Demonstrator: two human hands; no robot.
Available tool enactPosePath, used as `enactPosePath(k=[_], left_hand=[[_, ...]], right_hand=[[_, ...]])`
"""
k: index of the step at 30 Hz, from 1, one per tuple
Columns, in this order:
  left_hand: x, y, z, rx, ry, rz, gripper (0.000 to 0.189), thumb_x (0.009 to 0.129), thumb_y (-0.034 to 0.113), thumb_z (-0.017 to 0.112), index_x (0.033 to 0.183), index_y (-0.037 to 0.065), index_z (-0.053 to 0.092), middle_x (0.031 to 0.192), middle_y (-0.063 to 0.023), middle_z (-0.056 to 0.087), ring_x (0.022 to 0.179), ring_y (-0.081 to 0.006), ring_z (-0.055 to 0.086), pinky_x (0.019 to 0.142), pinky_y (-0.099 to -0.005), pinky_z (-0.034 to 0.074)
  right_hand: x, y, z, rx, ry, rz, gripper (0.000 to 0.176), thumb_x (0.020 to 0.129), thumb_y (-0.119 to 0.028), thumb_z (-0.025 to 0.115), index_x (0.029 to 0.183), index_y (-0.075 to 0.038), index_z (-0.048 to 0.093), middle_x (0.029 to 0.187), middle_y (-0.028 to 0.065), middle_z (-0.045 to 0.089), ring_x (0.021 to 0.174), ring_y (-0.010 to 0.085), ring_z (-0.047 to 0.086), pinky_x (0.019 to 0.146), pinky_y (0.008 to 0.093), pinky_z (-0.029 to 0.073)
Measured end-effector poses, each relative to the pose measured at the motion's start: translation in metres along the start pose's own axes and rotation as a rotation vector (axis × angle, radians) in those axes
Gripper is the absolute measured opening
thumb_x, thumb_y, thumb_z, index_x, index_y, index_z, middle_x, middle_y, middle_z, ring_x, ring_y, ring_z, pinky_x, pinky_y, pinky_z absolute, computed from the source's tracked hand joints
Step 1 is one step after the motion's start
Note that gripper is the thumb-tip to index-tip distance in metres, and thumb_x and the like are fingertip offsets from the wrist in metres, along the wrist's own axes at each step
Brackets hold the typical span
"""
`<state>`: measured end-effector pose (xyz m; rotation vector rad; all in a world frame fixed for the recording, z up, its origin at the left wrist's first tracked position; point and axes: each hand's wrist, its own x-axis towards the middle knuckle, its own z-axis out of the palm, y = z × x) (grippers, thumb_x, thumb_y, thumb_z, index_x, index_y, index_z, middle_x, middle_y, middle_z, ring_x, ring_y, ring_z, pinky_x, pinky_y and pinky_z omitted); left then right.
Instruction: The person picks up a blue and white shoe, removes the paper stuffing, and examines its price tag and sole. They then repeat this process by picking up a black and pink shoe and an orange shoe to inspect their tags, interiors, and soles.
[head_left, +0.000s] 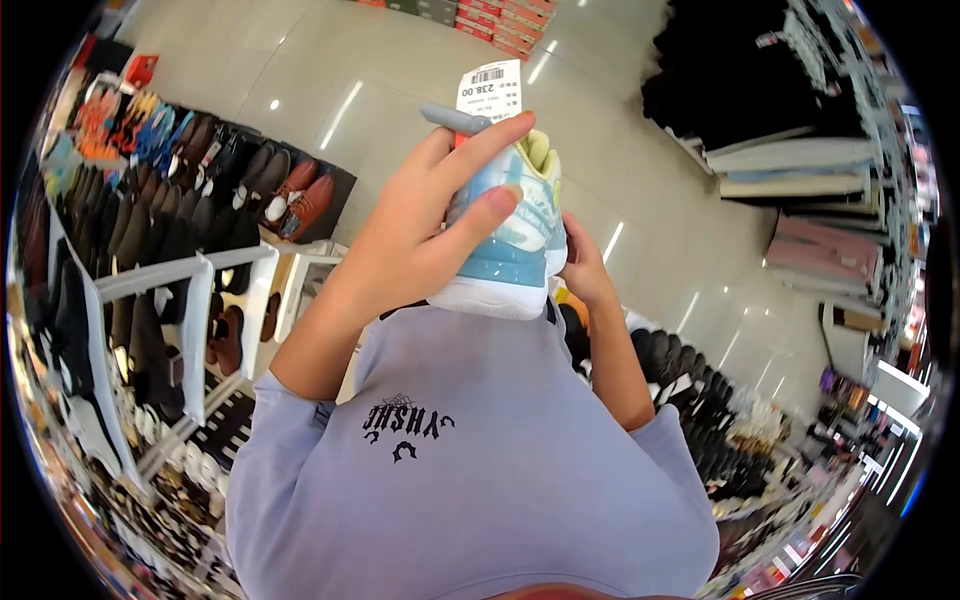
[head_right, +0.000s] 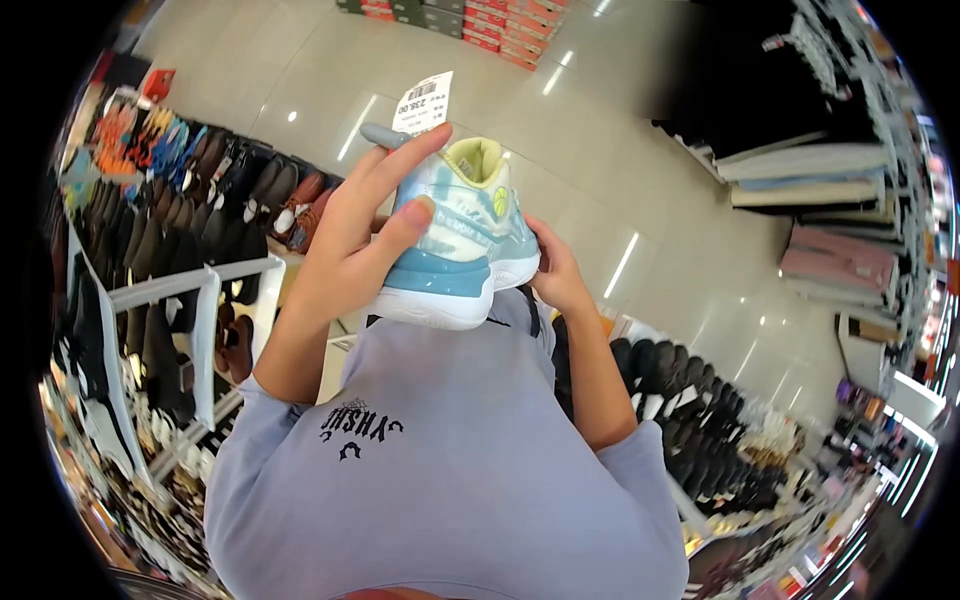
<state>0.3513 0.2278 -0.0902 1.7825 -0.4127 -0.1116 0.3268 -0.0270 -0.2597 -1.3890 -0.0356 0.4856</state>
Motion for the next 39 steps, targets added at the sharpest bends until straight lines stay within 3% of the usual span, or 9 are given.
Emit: enactPosePath(k=[7,9,12,14,21,23,31,35,39], left_hand=[[0.025,-0.001,-0.002,0.117,0.095,-0.117,0.046,0.09,0.005,0.045,0.136,0.002,0.045,0.109,-0.0153,0.054,0.103,-0.021,0.051,0.089,-0.0274,0.04],[0.037,-0.003,-0.005,0.076,0.062,-0.04,0.055,0.082,0.002,0.047,0.137,0.001,0.044,0.11,-0.0145,0.054,0.104,-0.0215,0.05,0.091,-0.0273,0.038],[0.052,0.003,-0.004,0.018,0.031,-0.082,0.063,0.075,0.001,0.048,0.138,0.001,0.043,0.11,-0.0136,0.053,0.105,-0.0211,0.049,0.094,-0.0282,0.036],[0.061,-0.001,-0.002,-0.025,0.03,-0.077,0.064,0.075,0.002,0.048,0.139,0.001,0.042,0.11,-0.0134,0.053,0.106,-0.0207,0.048,0.095,-0.0281,0.036],[0.089,-0.017,-0.026,0.002,0.126,-0.06,0.057,0.08,0.0,0.045,0.137,0.004,0.045,0.105,-0.0112,0.053,0.099,-0.0182,0.05,0.089,-0.0256,0.037],[0.092,-0.024,-0.042,0.029,0.117,-0.085,0.055,0.082,-0.001,0.044,0.137,0.004,0.046,0.103,-0.0106,0.053,0.097,-0.0174,0.05,0.088,-0.0255,0.038],[0.122,-0.052,-0.13,0.072,0.164,-0.086,0.056,0.081,-0.002,0.04,0.136,0.004,0.048,0.098,-0.0108,0.053,0.091,-0.0173,0.05,0.082,-0.0259,0.039],[0.138,-0.068,-0.181,0.037,0.251,-0.017,0.064,0.073,-0.001,0.039,0.136,0.004,0.047,0.092,-0.0122,0.05,0.086,-0.0219,0.049,0.082,-0.0285,0.039],[0.152,-0.085,-0.227,0.09,0.348,-0.026,0.068,0.069,-0.001,0.04,0.137,0.003,0.046,0.091,-0.0135,0.05,0.086,-0.0241,0.049,0.082,-0.0294,0.039]], right_hand=[[0.044,-0.008,-0.018,0.006,-0.151,0.042,0.078,0.064,0.015,0.069,0.136,-0.003,0.043,0.126,0.0062,0.055,0.116,0.0176,0.052,0.098,0.0303,0.042],[0.049,-0.016,-0.025,0.006,-0.159,0.056,0.078,0.064,0.015,0.069,0.136,-0.003,0.043,0.126,0.0061,0.055,0.115,0.0176,0.053,0.098,0.0303,0.043],[0.055,-0.023,-0.029,0.077,-0.109,0.112,0.076,0.065,0.015,0.068,0.135,-0.003,0.044,0.125,0.006,0.055,0.114,0.0173,0.053,0.097,0.0303,0.043],[0.064,-0.022,-0.032,-0.006,-0.104,0.023,0.075,0.064,0.015,0.067,0.133,-0.003,0.045,0.123,0.0057,0.056,0.113,0.0168,0.054,0.096,0.0303,0.044],[0.105,-0.036,-0.028,-0.017,-0.13,0.049,0.073,0.064,0.016,0.065,0.132,-0.003,0.046,0.119,0.0057,0.058,0.111,0.0169,0.054,0.093,0.0303,0.046],[0.117,-0.048,-0.019,0.044,-0.101,0.183,0.073,0.065,0.018,0.062,0.132,-0.003,0.046,0.119,0.0061,0.058,0.111,0.0175,0.054,0.091,0.0305,0.048],[0.216,-0.064,0.018,-0.039,-0.146,0.13,0.074,0.066,0.02,0.058,0.134,-0.003,0.045,0.121,0.0075,0.057,0.11,0.0182,0.055,0.087,0.0312,0.05],[0.287,-0.066,0.042,-0.062,-0.256,0.053,0.072,0.066,0.02,0.056,0.134,-0.002,0.044,0.121,0.0088,0.057,0.11,0.0183,0.055,0.087,0.0309,0.05],[0.356,-0.074,0.07,-0.054,-0.309,0.161,0.073,0.065,0.02,0.056,0.134,-0.002,0.045,0.122,0.0087,0.056,0.112,0.0188,0.054,0.09,0.0316,0.049]])
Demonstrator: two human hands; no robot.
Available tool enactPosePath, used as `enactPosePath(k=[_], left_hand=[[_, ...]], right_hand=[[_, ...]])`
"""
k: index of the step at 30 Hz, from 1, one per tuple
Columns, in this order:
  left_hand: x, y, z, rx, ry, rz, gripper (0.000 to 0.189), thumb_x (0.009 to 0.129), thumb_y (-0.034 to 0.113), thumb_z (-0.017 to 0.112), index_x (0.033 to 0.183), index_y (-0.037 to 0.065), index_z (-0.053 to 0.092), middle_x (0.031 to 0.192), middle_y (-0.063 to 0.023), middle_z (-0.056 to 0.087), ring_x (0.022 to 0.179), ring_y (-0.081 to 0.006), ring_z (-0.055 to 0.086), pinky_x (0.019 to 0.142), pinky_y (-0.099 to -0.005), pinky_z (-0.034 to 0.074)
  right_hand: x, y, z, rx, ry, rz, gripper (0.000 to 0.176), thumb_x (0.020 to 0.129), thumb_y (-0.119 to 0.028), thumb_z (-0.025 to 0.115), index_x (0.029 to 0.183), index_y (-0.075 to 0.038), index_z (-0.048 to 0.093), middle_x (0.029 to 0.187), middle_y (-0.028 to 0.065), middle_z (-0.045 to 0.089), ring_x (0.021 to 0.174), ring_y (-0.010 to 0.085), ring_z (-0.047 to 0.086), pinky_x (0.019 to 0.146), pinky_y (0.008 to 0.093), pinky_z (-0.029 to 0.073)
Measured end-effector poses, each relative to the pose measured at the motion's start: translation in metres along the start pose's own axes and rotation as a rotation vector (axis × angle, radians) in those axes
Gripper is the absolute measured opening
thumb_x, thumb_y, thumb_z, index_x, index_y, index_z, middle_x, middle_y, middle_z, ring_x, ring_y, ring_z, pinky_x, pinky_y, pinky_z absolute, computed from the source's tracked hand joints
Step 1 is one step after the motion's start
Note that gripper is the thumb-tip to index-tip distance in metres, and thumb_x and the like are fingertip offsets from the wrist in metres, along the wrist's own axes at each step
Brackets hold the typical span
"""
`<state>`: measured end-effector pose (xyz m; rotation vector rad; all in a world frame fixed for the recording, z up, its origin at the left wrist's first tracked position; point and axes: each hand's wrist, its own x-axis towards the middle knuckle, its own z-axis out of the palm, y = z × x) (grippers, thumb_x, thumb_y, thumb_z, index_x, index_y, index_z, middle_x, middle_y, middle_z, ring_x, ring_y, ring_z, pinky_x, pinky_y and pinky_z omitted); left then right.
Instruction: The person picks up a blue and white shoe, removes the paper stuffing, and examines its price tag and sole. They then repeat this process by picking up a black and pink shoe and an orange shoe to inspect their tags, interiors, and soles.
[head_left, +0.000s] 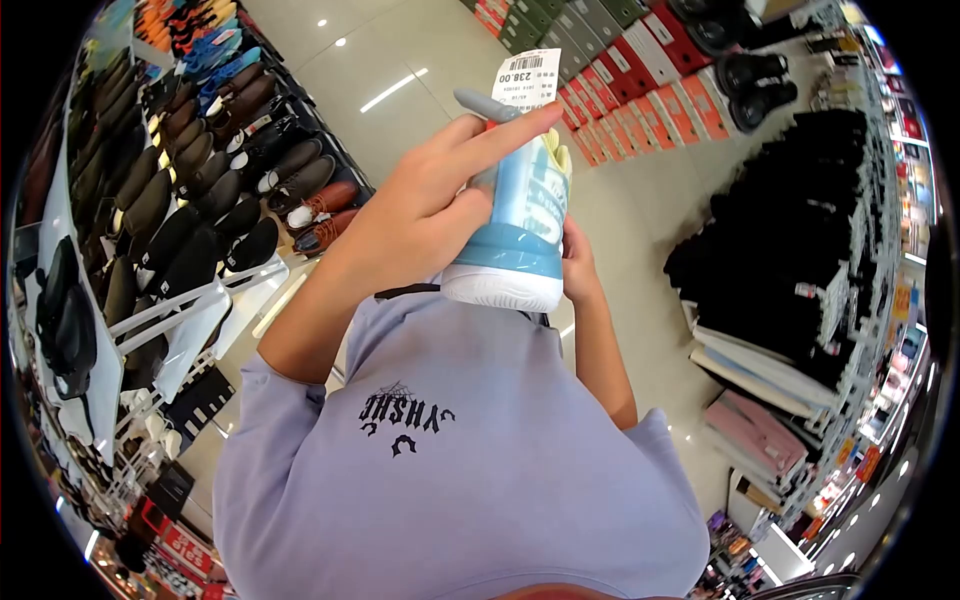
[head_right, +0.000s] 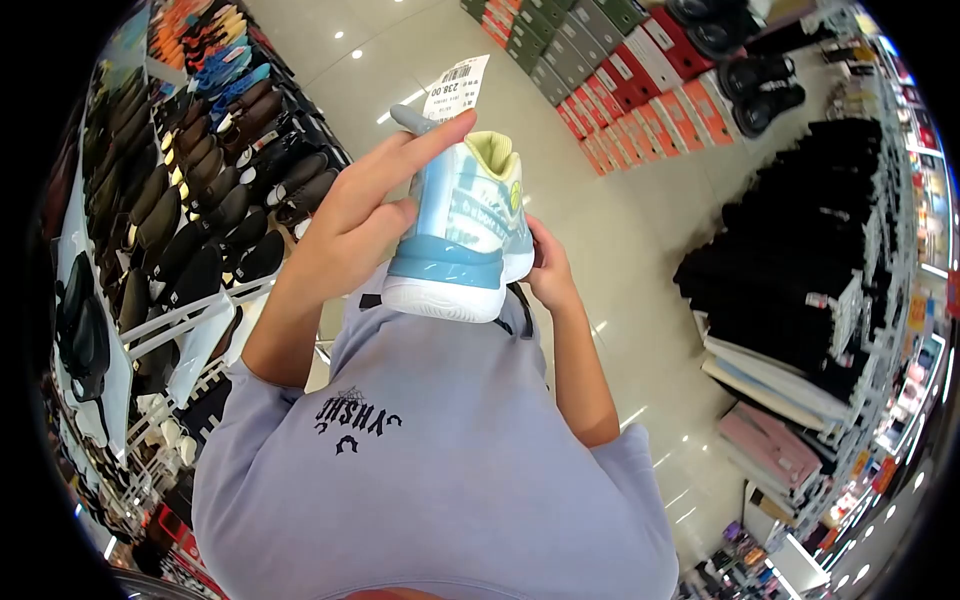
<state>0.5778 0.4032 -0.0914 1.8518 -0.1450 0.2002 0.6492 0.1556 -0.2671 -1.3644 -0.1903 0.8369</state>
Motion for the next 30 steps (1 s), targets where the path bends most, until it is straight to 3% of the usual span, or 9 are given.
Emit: enactPosePath(k=[5,11,13,19,20,21,24,28,30], left_hand=[[0.038,-0.024,-0.028,0.04,0.114,-0.054,0.067,0.07,-0.001,0.04,0.136,0.004,0.046,0.094,-0.0135,0.052,0.088,-0.0234,0.05,0.084,-0.0296,0.038],[0.097,-0.047,-0.03,0.113,0.2,-0.097,0.053,0.081,-0.002,0.044,0.134,0.004,0.048,0.119,-0.0192,0.055,0.089,-0.0188,0.054,0.075,-0.0255,0.043],[0.122,-0.05,-0.022,0.068,0.365,-0.08,0.035,0.085,0.0,0.05,0.119,0.005,0.059,0.122,-0.0188,0.056,0.099,-0.0201,0.059,0.078,-0.0323,0.049],[0.194,-0.062,-0.001,-0.19,0.562,-0.021,0.02,0.086,0.01,0.057,0.106,0.005,0.054,0.14,-0.0244,0.041,0.121,-0.03,0.05,0.088,-0.0438,0.049],[0.2,-0.067,-0.001,-0.193,0.503,-0.014,0.047,0.078,0.022,0.073,0.115,0.008,0.047,0.146,-0.0264,0.029,0.128,-0.0353,0.041,0.092,-0.0462,0.046],[0.208,-0.069,0.0,-0.187,0.537,-0.019,0.047,0.078,0.022,0.073,0.115,0.008,0.047,0.146,-0.0264,0.029,0.128,-0.0353,0.041,0.092,-0.0462,0.046],[0.226,-0.076,0.006,0.028,0.504,0.034,0.103,0.048,0.038,0.094,0.128,0.012,0.033,0.15,-0.0296,0.013,0.135,-0.0381,0.028,0.1,-0.0487,0.038],[0.229,-0.082,0.011,0.146,0.682,-0.094,0.104,0.045,0.036,0.095,0.125,0.012,0.032,0.15,-0.028,0.013,0.137,-0.0385,0.026,0.098,-0.0429,0.04],[0.225,-0.08,0.006,0.1,0.769,-0.099,0.098,0.047,0.025,0.095,0.123,0.013,0.035,0.15,-0.0281,0.015,0.131,-0.0354,0.035,0.093,-0.0413,0.044]], right_hand=[[0.073,-0.026,-0.002,-0.047,-0.092,0.012,0.075,0.065,0.019,0.057,0.136,-0.001,0.042,0.122,0.0081,0.057,0.113,0.0195,0.054,0.092,0.0306,0.047],[0.159,-0.056,-0.036,0.082,-0.188,0.17,0.076,0.063,0.018,0.06,0.135,0.0,0.043,0.123,0.008,0.056,0.115,0.0197,0.053,0.095,0.0312,0.045],[0.181,-0.082,-0.048,0.05,-0.209,0.182,0.077,0.063,0.018,0.061,0.136,-0.001,0.042,0.123,0.0083,0.056,0.115,0.0199,0.053,0.096,0.0319,0.044],[0.263,-0.135,-0.102,-0.103,-0.385,-0.011,0.081,0.061,0.019,0.059,0.137,0.0,0.041,0.125,0.0094,0.055,0.116,0.0209,0.053,0.095,0.0322,0.045],[0.276,-0.144,-0.107,-0.109,-0.395,-0.013,0.081,0.061,0.019,0.059,0.137,0.0,0.04,0.125,0.0095,0.055,0.116,0.021,0.053,0.094,0.0318,0.045],[0.289,-0.15,-0.112,-0.12,-0.427,-0.003,0.081,0.061,0.019,0.059,0.137,0.0,0.04,0.125,0.0095,0.055,0.116,0.021,0.053,0.094,0.0318,0.045],[0.324,-0.162,-0.123,-0.18,-0.456,0.078,0.081,0.061,0.021,0.054,0.138,0.0,0.039,0.126,0.0098,0.055,0.116,0.0216,0.054,0.09,0.0332,0.05],[0.359,-0.175,-0.118,-0.305,-0.626,-0.005,0.08,0.062,0.022,0.052,0.138,-0.001,0.039,0.127,0.0103,0.054,0.116,0.0231,0.054,0.086,0.0343,0.053],[0.37,-0.185,-0.101,-0.239,-0.568,0.188,0.077,0.064,0.023,0.048,0.138,-0.001,0.039,0.128,0.0107,0.053,0.115,0.0235,0.055,0.084,0.0332,0.054]])
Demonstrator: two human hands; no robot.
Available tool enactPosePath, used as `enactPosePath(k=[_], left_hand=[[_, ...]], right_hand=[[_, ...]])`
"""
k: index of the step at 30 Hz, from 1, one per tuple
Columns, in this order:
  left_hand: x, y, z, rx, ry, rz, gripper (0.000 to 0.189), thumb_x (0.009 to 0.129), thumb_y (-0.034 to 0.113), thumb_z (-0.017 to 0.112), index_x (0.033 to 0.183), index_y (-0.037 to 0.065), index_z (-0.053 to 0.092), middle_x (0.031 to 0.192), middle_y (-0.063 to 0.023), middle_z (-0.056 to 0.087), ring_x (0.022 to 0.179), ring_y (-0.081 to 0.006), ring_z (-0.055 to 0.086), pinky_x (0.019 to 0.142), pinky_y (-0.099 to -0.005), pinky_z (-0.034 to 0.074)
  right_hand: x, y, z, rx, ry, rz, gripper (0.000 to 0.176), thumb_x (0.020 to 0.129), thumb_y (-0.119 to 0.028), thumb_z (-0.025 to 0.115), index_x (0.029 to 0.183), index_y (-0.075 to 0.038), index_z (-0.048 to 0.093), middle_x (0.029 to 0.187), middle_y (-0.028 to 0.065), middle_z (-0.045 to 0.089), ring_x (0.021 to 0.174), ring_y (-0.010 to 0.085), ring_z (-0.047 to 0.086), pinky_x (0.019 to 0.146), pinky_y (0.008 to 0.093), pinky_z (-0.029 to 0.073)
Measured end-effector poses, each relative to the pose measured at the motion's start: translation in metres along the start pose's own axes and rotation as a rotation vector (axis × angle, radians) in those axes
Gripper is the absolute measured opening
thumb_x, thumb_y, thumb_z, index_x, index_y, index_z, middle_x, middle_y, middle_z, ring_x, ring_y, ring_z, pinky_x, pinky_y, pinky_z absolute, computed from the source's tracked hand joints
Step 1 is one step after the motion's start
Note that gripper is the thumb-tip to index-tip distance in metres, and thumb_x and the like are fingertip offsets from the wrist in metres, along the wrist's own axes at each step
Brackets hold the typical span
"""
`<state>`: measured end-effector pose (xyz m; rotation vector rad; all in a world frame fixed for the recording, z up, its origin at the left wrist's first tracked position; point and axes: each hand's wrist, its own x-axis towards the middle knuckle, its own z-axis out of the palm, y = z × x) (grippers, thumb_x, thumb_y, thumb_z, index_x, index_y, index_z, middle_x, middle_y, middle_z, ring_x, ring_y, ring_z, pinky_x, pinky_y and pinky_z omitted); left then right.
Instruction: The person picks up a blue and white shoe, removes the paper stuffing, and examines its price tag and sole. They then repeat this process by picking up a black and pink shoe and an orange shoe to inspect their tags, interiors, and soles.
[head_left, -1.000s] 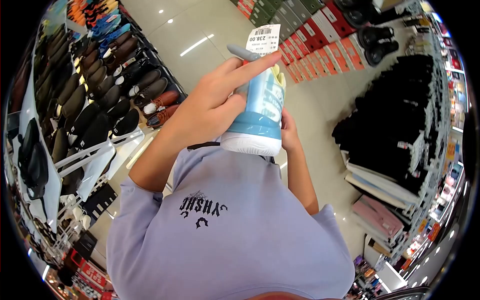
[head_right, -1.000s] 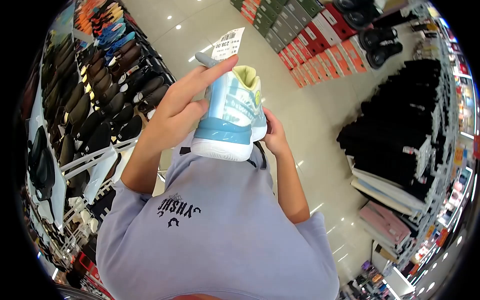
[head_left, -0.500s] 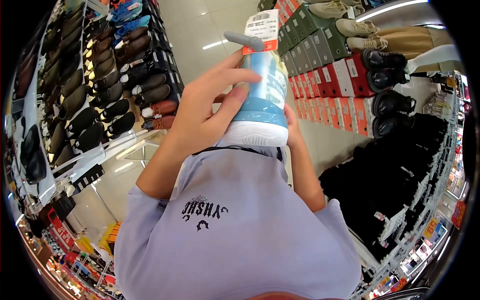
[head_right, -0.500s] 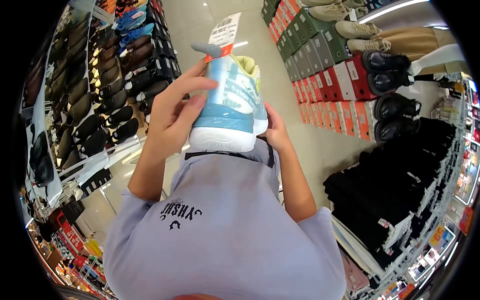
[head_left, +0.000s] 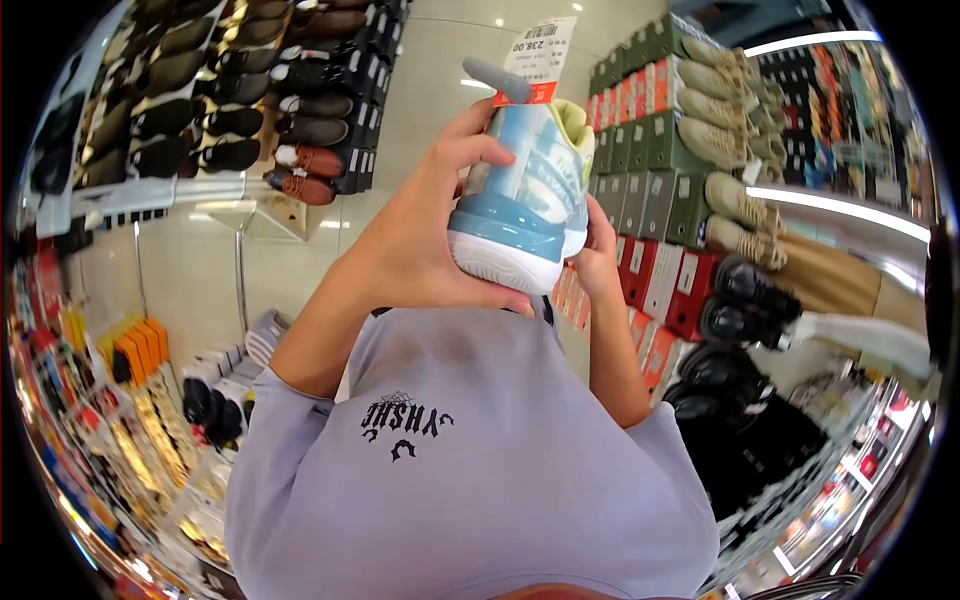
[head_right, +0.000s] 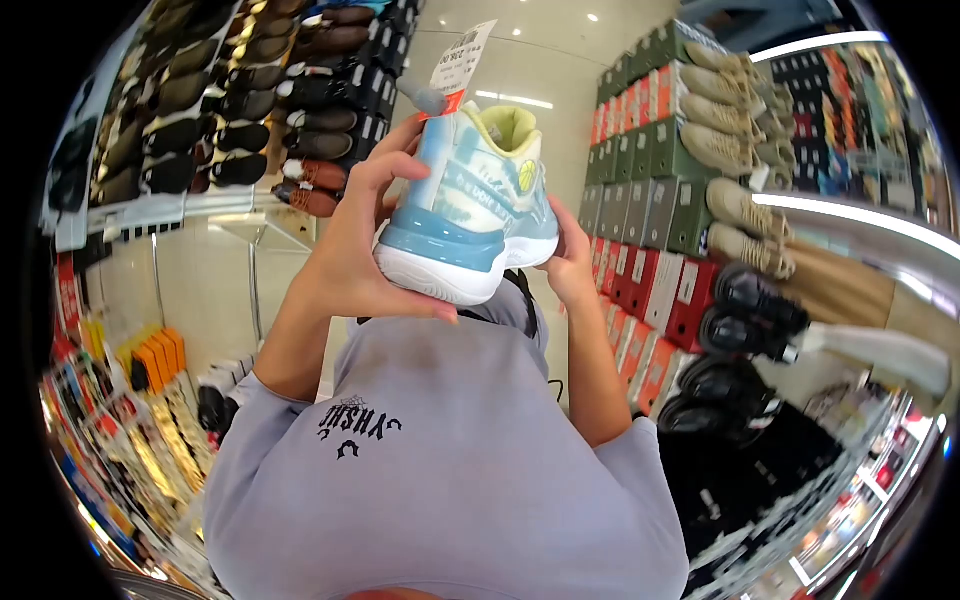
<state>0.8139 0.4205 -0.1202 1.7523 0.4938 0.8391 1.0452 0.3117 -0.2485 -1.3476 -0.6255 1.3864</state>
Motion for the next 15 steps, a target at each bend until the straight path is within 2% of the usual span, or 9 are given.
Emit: enactPosePath(k=[3,6,11,13,14,15], left_hand=[[-0.001,-0.015,-0.011,-0.053,0.105,0.066,0.091,0.047,0.02,0.095,0.117,0.013,0.038,0.15,-0.027,0.015,0.127,-0.0322,0.042,0.09,-0.0382,0.046],[0.01,-0.024,-0.025,-0.054,0.173,0.098,0.085,0.048,0.019,0.095,0.111,0.013,0.039,0.151,-0.026,0.016,0.123,-0.0288,0.046,0.089,-0.0367,0.047],[0.046,-0.047,-0.058,-0.135,0.179,0.102,0.093,0.047,0.018,0.095,0.12,0.012,0.038,0.151,-0.0261,0.015,0.128,-0.0284,0.041,0.091,-0.0365,0.047],[0.066,-0.058,-0.078,-0.179,0.182,0.101,0.097,0.046,0.018,0.095,0.123,0.012,0.037,0.151,-0.0261,0.015,0.13,-0.0285,0.039,0.092,-0.0365,0.047],[0.076,-0.064,-0.09,-0.238,0.217,0.115,0.101,0.045,0.019,0.096,0.125,0.01,0.035,0.151,-0.0262,0.015,0.131,-0.0289,0.037,0.093,-0.0367,0.047],[0.084,-0.07,-0.104,-0.296,0.257,0.128,0.105,0.044,0.019,0.096,0.128,0.009,0.033,0.151,-0.0263,0.015,0.133,-0.0292,0.035,0.095,-0.037,0.046]], right_hand=[[0.032,-0.009,0.003,-0.057,-0.114,-0.081,0.074,0.068,0.023,0.045,0.138,-0.001,0.039,0.127,0.011,0.054,0.113,0.0235,0.056,0.08,0.0317,0.055],[0.058,-0.028,0.011,-0.087,-0.158,-0.064,0.072,0.07,0.022,0.043,0.138,-0.002,0.038,0.126,0.0113,0.054,0.112,0.0233,0.057,0.078,0.0309,0.055],[0.105,-0.051,0.021,-0.057,-0.132,-0.084,0.073,0.067,0.022,0.045,0.136,-0.003,0.04,0.124,0.0106,0.055,0.111,0.0222,0.057,0.079,0.0304,0.054],[0.125,-0.073,0.03,-0.169,-0.143,-0.111,0.078,0.06,0.022,0.051,0.134,-0.002,0.043,0.123,0.0088,0.054,0.112,0.021,0.055,0.083,0.0292,0.052],[0.137,-0.081,0.032,-0.142,-0.138,-0.127,0.082,0.05,0.017,0.056,0.13,0.0,0.047,0.117,0.0077,0.053,0.111,0.0202,0.053,0.089,0.0275,0.046],[0.148,-0.091,0.036,-0.148,-0.136,-0.136,0.082,0.05,0.017,0.056,0.13,0.0,0.047,0.117,0.0077,0.053,0.111,0.0202,0.053,0.089,0.0275,0.046]])
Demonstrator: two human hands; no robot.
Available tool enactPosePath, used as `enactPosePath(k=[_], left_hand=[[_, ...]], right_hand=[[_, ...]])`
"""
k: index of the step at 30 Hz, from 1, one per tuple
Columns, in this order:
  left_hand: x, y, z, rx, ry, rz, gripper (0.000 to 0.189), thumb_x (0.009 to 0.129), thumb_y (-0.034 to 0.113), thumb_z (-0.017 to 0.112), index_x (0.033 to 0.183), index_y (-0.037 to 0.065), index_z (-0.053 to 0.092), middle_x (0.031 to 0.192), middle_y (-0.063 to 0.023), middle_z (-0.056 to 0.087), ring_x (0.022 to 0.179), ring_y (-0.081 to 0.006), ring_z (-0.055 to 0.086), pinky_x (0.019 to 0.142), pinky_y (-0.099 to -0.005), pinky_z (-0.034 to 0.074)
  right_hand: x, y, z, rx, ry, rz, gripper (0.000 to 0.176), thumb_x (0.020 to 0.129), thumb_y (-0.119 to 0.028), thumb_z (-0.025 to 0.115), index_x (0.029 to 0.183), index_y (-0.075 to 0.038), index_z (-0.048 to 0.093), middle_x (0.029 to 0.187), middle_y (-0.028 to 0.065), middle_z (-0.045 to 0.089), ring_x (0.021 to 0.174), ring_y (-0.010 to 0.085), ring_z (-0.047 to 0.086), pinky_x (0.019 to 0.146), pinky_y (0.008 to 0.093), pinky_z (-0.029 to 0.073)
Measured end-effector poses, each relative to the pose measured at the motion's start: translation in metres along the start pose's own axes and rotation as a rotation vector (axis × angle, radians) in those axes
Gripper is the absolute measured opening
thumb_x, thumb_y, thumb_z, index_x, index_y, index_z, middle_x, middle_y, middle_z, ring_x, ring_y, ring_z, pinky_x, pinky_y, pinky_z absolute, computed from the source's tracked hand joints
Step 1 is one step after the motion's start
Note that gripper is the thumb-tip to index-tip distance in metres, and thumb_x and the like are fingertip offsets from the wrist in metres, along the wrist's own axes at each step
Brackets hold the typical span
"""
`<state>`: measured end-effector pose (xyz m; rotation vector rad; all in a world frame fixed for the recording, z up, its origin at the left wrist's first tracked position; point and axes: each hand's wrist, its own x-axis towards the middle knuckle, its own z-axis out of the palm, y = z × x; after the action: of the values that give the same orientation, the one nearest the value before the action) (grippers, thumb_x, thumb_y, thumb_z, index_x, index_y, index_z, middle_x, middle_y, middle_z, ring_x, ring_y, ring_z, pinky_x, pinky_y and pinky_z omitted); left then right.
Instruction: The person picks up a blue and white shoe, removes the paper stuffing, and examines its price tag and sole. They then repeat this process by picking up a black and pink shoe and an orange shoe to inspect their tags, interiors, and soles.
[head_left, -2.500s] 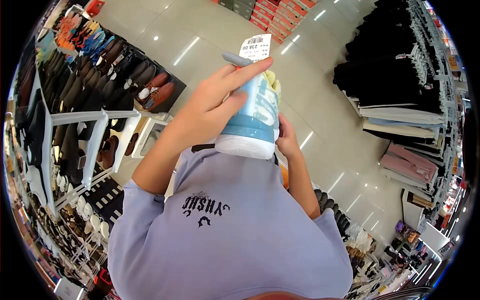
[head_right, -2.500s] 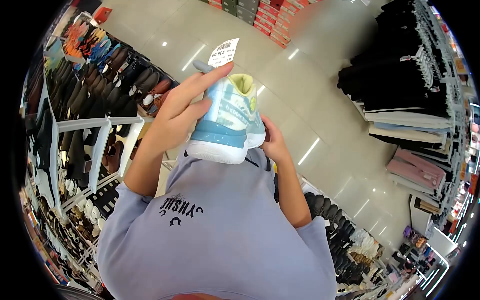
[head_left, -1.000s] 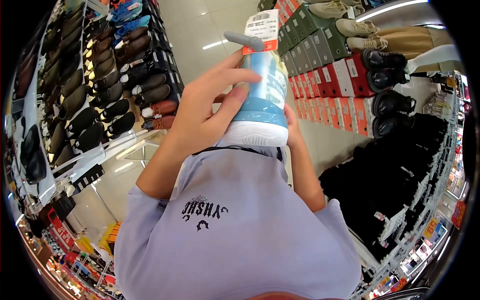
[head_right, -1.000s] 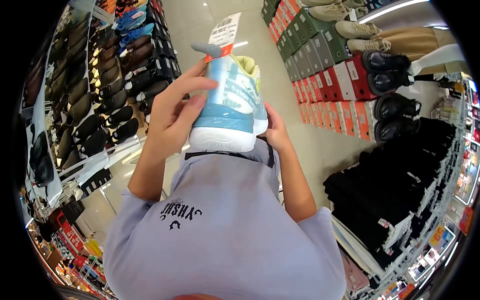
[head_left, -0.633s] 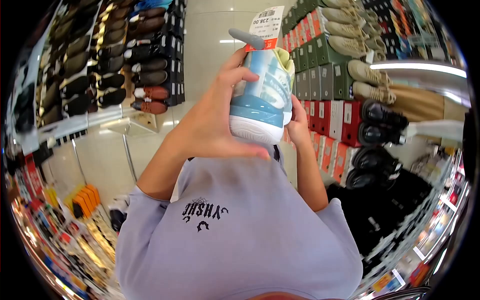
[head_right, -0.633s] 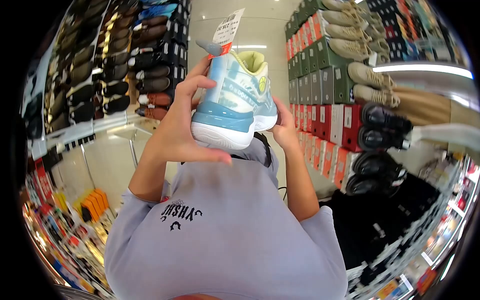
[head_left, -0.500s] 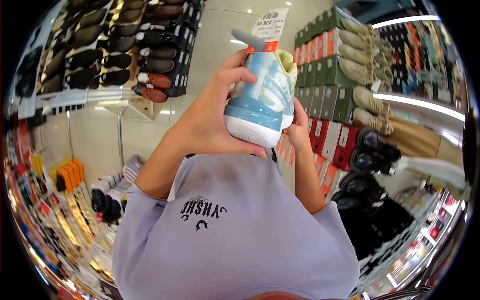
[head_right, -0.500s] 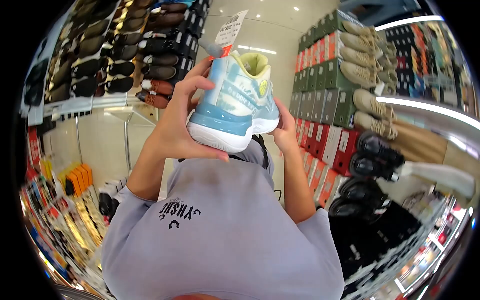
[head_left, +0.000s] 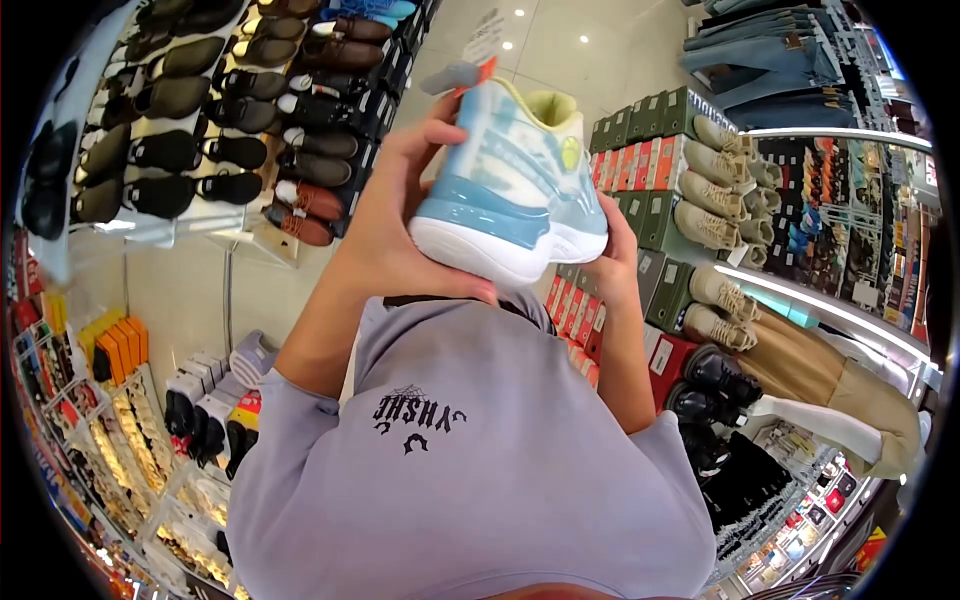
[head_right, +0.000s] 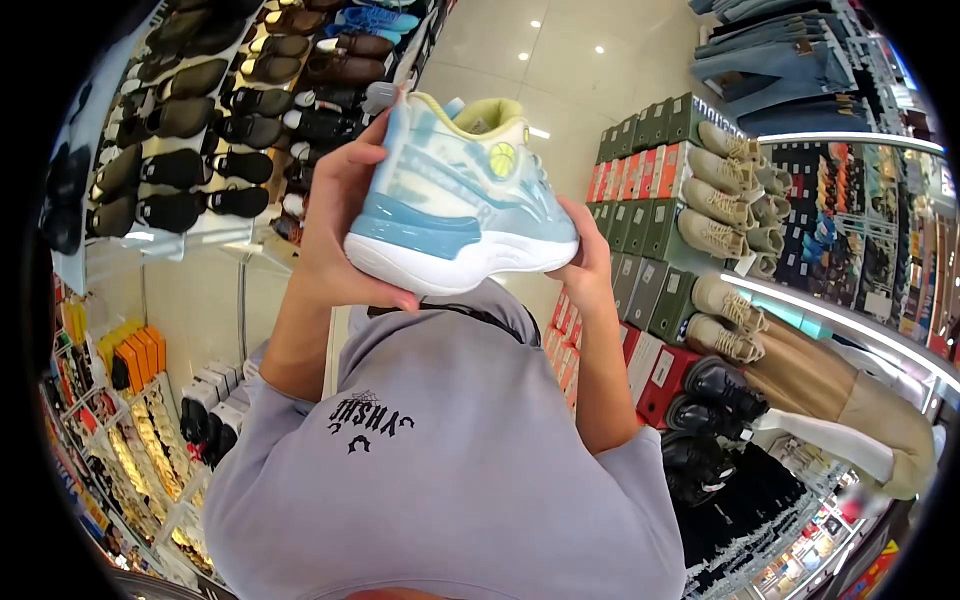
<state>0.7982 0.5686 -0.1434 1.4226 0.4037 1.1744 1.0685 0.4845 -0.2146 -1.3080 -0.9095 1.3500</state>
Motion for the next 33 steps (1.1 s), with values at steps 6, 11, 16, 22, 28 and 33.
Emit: enactPosePath(k=[6,11,16,22,28,33], left_hand=[[0.06,-0.012,-0.079,-0.045,0.082,0.054,0.098,0.046,0.022,0.096,0.12,0.008,0.033,0.148,-0.0262,0.025,0.131,-0.0287,0.037,0.1,-0.0348,0.041],[0.089,-0.02,-0.117,-0.367,0.507,-0.359,0.078,0.071,0.047,0.077,0.126,0.012,0.034,0.127,-0.0117,0.048,0.118,-0.0223,0.049,0.096,-0.0379,0.045],[0.143,-0.032,-0.122,-0.366,0.653,-0.471,0.065,0.092,0.051,0.05,0.141,0.011,0.035,0.131,-0.0066,0.05,0.12,-0.0217,0.05,0.099,-0.0389,0.042],[0.211,-0.069,-0.122,-0.6,0.701,-0.61,0.053,0.1,0.045,0.03,0.14,0.012,0.04,0.134,-0.0049,0.05,0.123,-0.0201,0.048,0.102,-0.0379,0.037],[0.294,-0.107,-0.09,-0.625,0.689,-0.599,0.05,0.1,0.043,0.032,0.139,0.012,0.04,0.131,-0.0035,0.051,0.121,-0.018,0.049,0.1,-0.0377,0.039],[0.36,-0.137,-0.061,-0.504,0.785,-0.585,0.051,0.1,0.045,0.03,0.135,0.011,0.045,0.13,-0.0042,0.053,0.12,-0.0181,0.05,0.101,-0.0365,0.038]], right_hand=[[0.088,-0.065,0.019,-0.276,-0.217,-0.216,0.083,0.042,-0.004,0.064,0.123,0.005,0.051,0.104,0.0086,0.052,0.101,0.0203,0.05,0.093,0.0275,0.037],[0.15,-0.08,0.041,0.187,-0.157,-0.162,0.09,0.063,-0.028,0.083,0.134,0.005,0.04,0.123,0.0148,0.054,0.112,0.0235,0.056,0.095,0.0341,0.044],[0.213,-0.094,0.045,0.302,-0.123,-0.09,0.081,0.07,-0.041,0.081,0.126,0.005,0.045,0.12,0.0154,0.057,0.11,0.0237,0.058,0.091,0.0367,0.05],[0.295,-0.083,0.006,0.384,-0.095,-0.012,0.074,0.076,-0.046,0.075,0.123,0.004,0.048,0.115,0.0137,0.059,0.105,0.0228,0.06,0.087,0.0354,0.053],[0.37,-0.101,-0.059,0.438,-0.071,0.063,0.072,0.079,-0.051,0.068,0.123,0.002,0.048,0.115,0.0139,0.058,0.107,0.0241,0.058,0.09,0.0374,0.051],[0.422,-0.127,-0.11,0.434,-0.085,0.126,0.069,0.081,-0.05,0.066,0.123,0.002,0.048,0.116,0.0137,0.058,0.107,0.0242,0.058,0.091,0.038,0.05]])
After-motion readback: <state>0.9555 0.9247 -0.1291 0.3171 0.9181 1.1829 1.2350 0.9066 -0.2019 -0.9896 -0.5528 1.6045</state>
